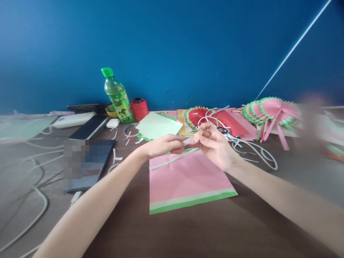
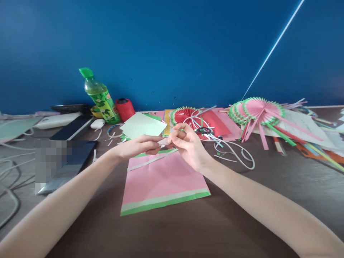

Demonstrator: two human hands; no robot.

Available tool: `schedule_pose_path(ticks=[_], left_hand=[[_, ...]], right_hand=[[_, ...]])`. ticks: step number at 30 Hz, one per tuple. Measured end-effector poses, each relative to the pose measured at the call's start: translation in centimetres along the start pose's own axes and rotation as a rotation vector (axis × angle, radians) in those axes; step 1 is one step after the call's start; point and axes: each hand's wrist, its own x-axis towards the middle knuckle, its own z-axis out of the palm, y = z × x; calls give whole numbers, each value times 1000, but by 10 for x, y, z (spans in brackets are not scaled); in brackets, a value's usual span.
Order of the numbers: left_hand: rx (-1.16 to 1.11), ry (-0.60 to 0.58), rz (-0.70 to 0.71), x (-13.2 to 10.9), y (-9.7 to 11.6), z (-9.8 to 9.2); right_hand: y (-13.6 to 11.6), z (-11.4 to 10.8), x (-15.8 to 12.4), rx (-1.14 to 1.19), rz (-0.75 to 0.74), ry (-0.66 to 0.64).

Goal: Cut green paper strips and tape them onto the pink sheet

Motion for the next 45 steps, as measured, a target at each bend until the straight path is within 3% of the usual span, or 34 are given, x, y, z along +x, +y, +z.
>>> schedule_pose_path(ticks=[7,16,21,25,28,30,33,34,37,42,45], left_hand=[[-110,-88,6,-1,-2,-2],[-50,-114,-7,-1,-4,-4],[127,42,-31,-2,-5,-14],[542,180,-240,-4,-10,-27],[768,158,-388,-6,-15,-35],[873,217,-373,-7,-16,-37],[936,433,-192,-5,-8,-31],[898,435,-148,-4,-3,-27],[707,235,-208,-2,10,-15],[604,138,-245,2,15,-2],[390,65,-208,4,12,1]], right_hand=[[1,-1,0,91,47,-38],[1,-2,3,118,76,-22],[-5,-5,4,346,161,-2],[-3,-10,7,341,200,84],[-1,-12,7,258,203,110],[0,-11,5,188,221,125],[3,-7,3,121,258,167],[4,-6,3,108,265,182],[8,-4,2,58,257,232],[12,-4,1,27,187,209],[9,-2,0,75,166,155]])
